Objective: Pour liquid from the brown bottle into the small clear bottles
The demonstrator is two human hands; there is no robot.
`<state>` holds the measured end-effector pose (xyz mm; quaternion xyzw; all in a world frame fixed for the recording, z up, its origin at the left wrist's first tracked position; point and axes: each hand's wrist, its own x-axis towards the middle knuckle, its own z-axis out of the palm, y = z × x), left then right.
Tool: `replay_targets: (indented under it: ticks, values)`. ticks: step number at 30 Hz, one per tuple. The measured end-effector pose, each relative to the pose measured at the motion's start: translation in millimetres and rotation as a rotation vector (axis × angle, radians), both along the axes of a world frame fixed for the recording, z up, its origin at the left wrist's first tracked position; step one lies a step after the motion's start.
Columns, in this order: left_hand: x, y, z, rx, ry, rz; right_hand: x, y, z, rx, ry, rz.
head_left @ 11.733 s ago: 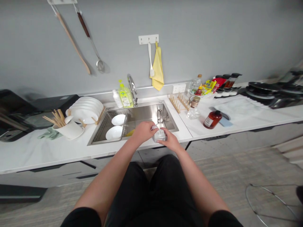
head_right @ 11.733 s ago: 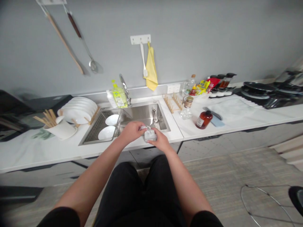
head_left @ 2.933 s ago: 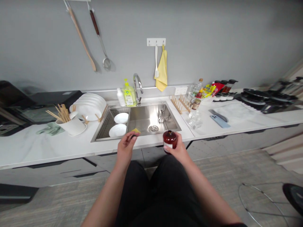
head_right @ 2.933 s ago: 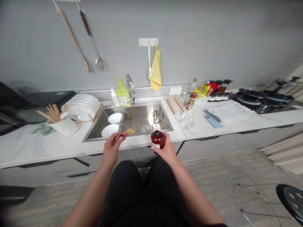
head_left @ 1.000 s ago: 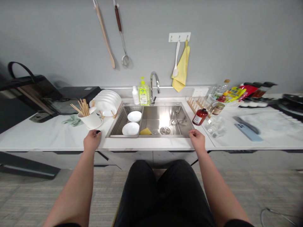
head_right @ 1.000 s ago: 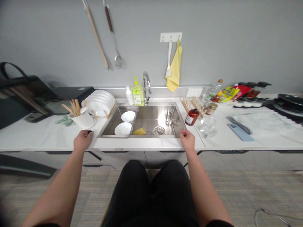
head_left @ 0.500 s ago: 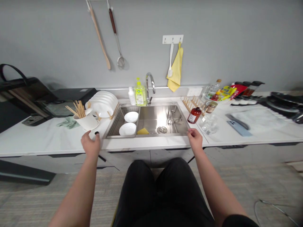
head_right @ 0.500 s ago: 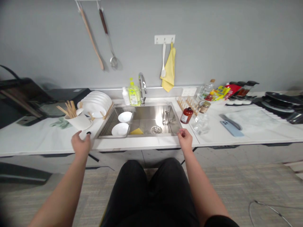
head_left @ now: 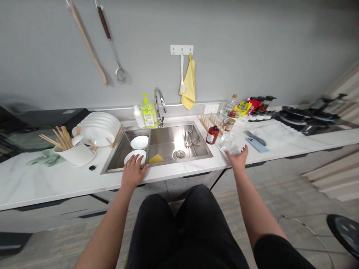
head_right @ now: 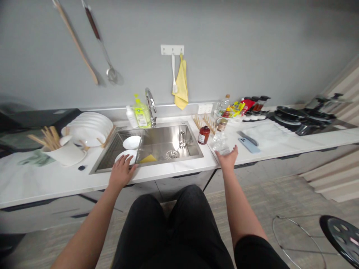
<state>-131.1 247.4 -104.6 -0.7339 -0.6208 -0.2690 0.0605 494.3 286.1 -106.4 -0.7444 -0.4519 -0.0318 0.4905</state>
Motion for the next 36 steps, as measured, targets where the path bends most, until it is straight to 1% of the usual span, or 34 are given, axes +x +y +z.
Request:
replay_targets:
  ticks: [3, 5, 6, 8, 11, 13, 14, 16, 18, 20, 22, 23, 25, 28, 31, 36]
  values:
    - [-1, -1, -0.5, -0.001, 0.021, -0.034, 3, 9, 7, -0.149, 0.117, -0.002]
    - [1, -1, 0.7, -0.003, 0.03, -0.052, -1, 9, 12, -0.226, 0.126, -0.027]
    - [1, -1, 1.6, -0.003, 0.029, -0.059, -4, 7, 15, -0.241, 0.12, -0.041]
    - [0, -1, 3.6, 0.004, 0.012, -0.066, -12, -2, 20, -0.215, 0.104, -0.055]
    - [0, -3, 9.0, 0.019, -0.057, -0.093, -32, -26, 26, -0.098, 0.128, -0.007]
    - [11, -11, 15.3, 0.043, -0.161, -0.134, -54, -49, 28, -0.004, 0.189, 0.118]
    - [21, -19, 19.3, 0.056, -0.234, -0.157, -68, -62, 28, 0.038, 0.229, 0.217]
    - [51, -43, 29.1, 0.061, -0.41, -0.213, -102, -90, 28, 0.094, 0.325, 0.453]
    - [90, -72, 40.7, -0.006, -0.573, -0.325, -142, -117, 28, 0.05, 0.459, 0.716]
    - [125, -101, 53.3, -0.109, -0.722, -0.423, -181, -140, 31, -0.007, 0.56, 0.931]
    - [149, -122, 65.4, -0.192, -0.86, -0.517, -215, -157, 36, -0.051, 0.598, 1.089]
    - [154, -129, 70.8, -0.217, -0.906, -0.547, -229, -164, 39, -0.067, 0.608, 1.151]
    - [155, -136, 79.1, -0.25, -0.965, -0.572, -250, -172, 44, -0.088, 0.628, 1.254]
    - [141, -138, 85.1, -0.33, -0.994, -0.556, -266, -175, 47, -0.102, 0.676, 1.354]
    - [131, -140, 85.8, -0.41, -0.999, -0.566, -269, -172, 45, -0.119, 0.706, 1.39]
    - [129, -143, 87.9, -0.448, -1.029, -0.602, -266, -167, 46, -0.163, 0.677, 1.427]
